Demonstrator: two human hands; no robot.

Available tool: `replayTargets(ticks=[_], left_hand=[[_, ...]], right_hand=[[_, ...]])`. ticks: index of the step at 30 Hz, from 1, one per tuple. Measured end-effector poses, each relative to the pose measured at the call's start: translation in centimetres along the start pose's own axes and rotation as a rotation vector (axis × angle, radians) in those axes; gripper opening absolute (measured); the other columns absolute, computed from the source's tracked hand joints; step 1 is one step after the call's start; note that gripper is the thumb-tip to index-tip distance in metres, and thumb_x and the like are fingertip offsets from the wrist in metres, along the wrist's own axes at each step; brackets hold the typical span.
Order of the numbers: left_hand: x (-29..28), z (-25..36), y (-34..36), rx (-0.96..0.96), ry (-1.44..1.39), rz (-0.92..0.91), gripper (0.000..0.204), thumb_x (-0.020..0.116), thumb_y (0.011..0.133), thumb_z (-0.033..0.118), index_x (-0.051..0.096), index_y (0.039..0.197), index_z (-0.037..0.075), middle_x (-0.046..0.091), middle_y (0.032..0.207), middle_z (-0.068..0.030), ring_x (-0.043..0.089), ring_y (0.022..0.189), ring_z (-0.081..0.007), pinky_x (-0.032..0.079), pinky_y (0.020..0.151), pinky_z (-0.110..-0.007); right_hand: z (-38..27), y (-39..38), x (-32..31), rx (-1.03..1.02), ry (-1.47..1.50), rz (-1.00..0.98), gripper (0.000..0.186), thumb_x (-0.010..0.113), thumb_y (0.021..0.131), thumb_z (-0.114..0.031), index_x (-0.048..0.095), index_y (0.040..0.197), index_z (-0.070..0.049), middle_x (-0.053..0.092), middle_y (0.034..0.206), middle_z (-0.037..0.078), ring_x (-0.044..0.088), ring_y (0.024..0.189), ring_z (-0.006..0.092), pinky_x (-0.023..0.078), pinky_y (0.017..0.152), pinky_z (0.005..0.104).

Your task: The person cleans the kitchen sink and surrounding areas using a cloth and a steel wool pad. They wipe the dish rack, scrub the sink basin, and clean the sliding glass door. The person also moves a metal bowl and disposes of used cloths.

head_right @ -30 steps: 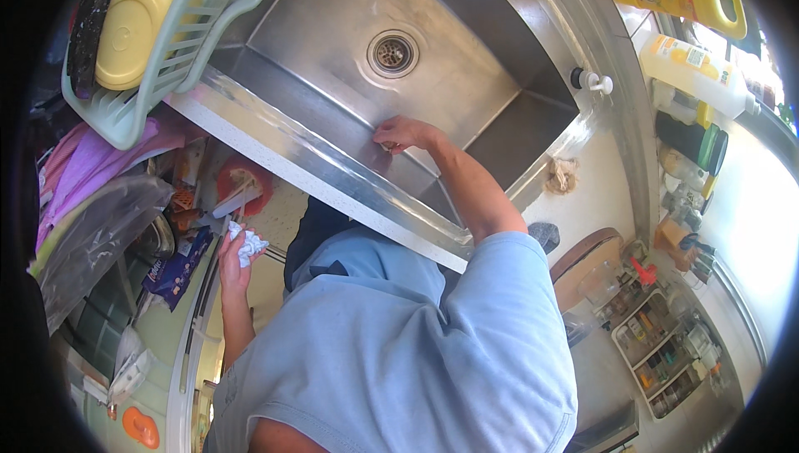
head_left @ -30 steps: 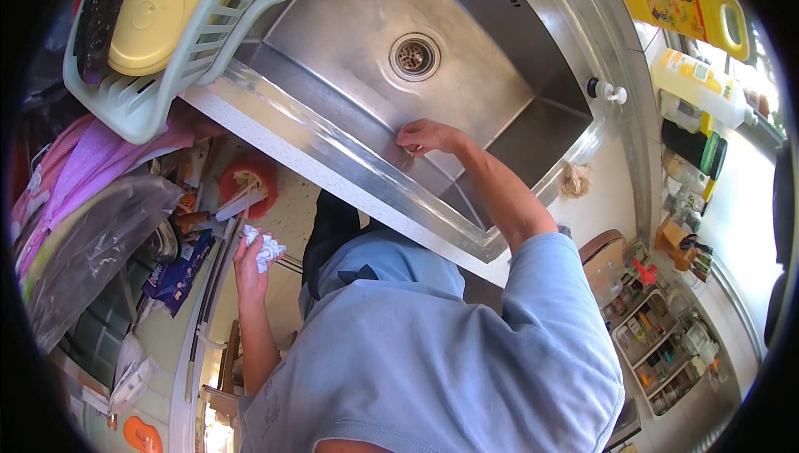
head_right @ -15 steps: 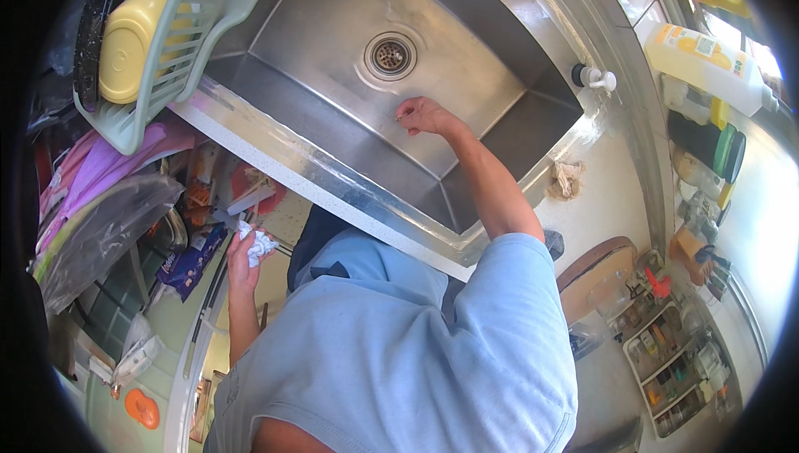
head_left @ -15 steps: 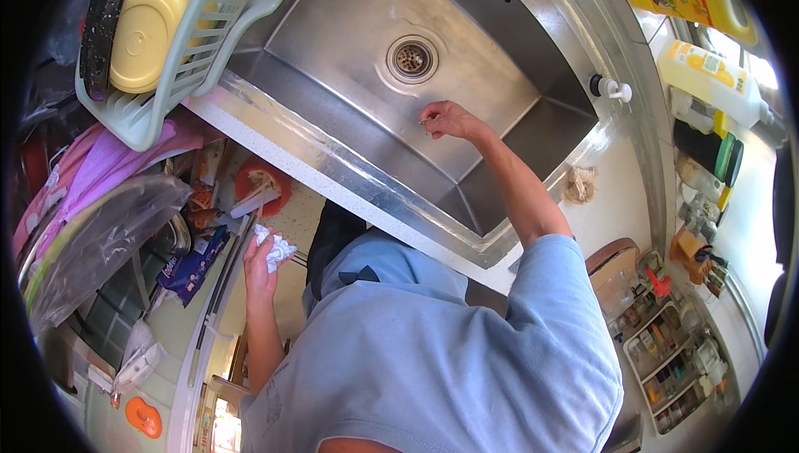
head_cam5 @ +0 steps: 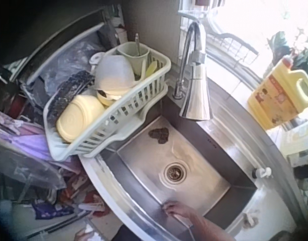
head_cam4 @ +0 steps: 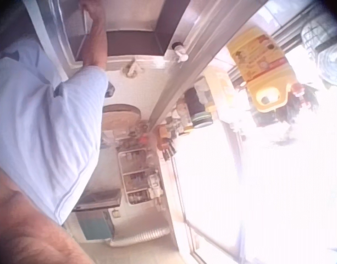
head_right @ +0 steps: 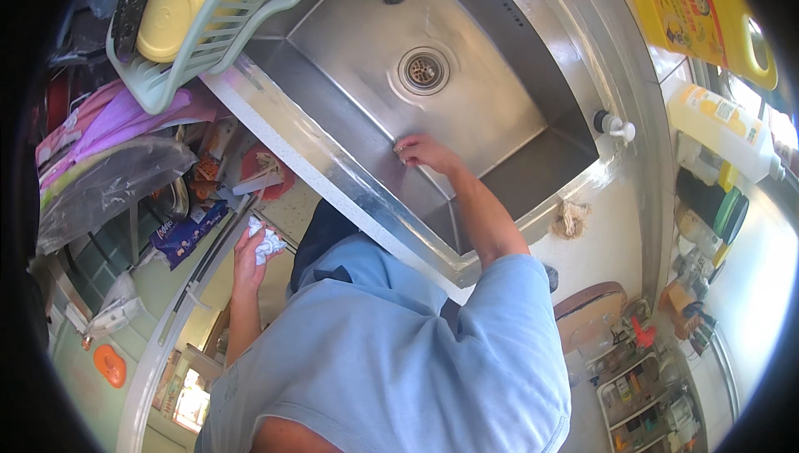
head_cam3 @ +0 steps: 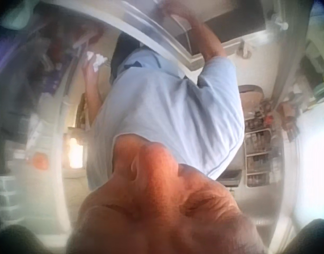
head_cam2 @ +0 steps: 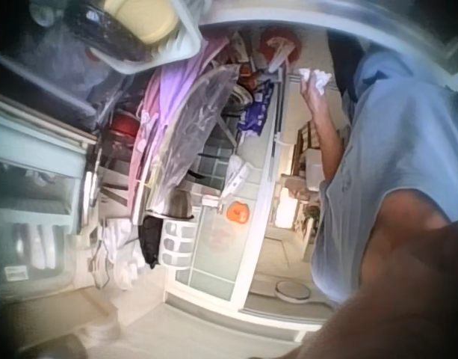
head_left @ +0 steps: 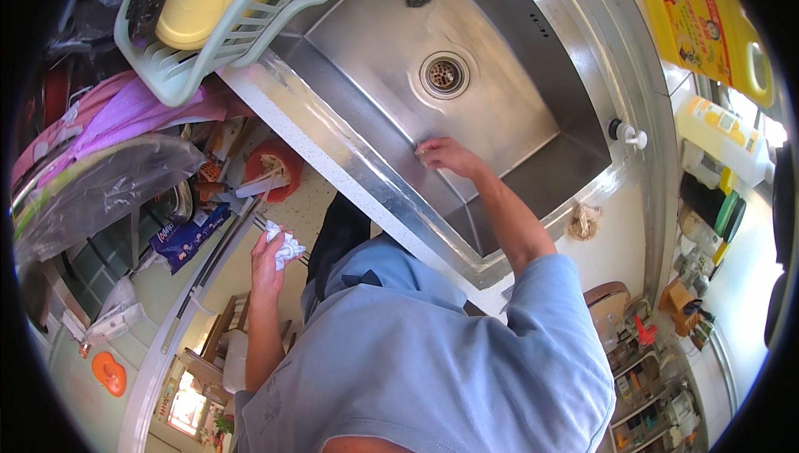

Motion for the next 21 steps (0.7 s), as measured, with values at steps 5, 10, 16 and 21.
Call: replayTargets(ticks=[5,10,16,21], left_hand=[[-1.5,-1.1,-1.1,0.026,-0.068,0.029,0.033,0.055,0.091,0.011,0.049,0.121,-0.001,0.061,0.101,-0.0119,0.064,0.087,-0.0233,0.056,0.067,-0.038],[-4.4,-4.4,-2.3,0.064,-0.146,0.040,0.032,0.057,0.089,0.010,0.052,0.119,-0.001,0.063,0.099,-0.0115,0.066,0.084,-0.0230,0.058,0.066,-0.039],[-8.5,-7.1,-2.7,0.079,-0.241,0.015,0.031,0.059,0.088,0.012,0.053,0.116,0.000,0.063,0.098,-0.0107,0.065,0.085,-0.0220,0.057,0.063,-0.035],[-13.7,-12.6,-3.1,0.097,-0.365,0.024,0.029,0.059,0.089,0.011,0.054,0.115,0.000,0.062,0.098,-0.0107,0.065,0.085,-0.0213,0.057,0.063,-0.036]], right_hand=[[-6.5,-5.3,0.5,-0.018,0.509,-0.143,0.021,0.059,0.088,-0.009,0.059,0.108,-0.002,0.062,0.099,0.006,0.059,0.088,0.0153,0.049,0.076,0.0272],[-6.6,-6.4,-2.4,-0.419,0.722,-0.078,0.025,0.059,0.085,-0.005,0.058,0.110,-0.002,0.061,0.105,0.007,0.057,0.097,0.0177,0.043,0.092,0.0324],[-7.1,-7.6,-6.7,-0.517,0.802,0.280,0.022,0.060,0.089,-0.006,0.058,0.110,0.001,0.062,0.108,0.011,0.060,0.096,0.0194,0.051,0.085,0.0283],[-14.3,-10.3,2.6,-0.650,0.595,0.081,0.025,0.054,0.092,-0.005,0.054,0.117,0.001,0.061,0.109,0.011,0.059,0.098,0.0192,0.051,0.084,0.0271]])
Point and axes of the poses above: each hand's wrist, its own y-axis towards the middle knuckle, its own x-axis out of the palm, z = x × y, the point moved 1 cm from there along y, towards the middle knuckle
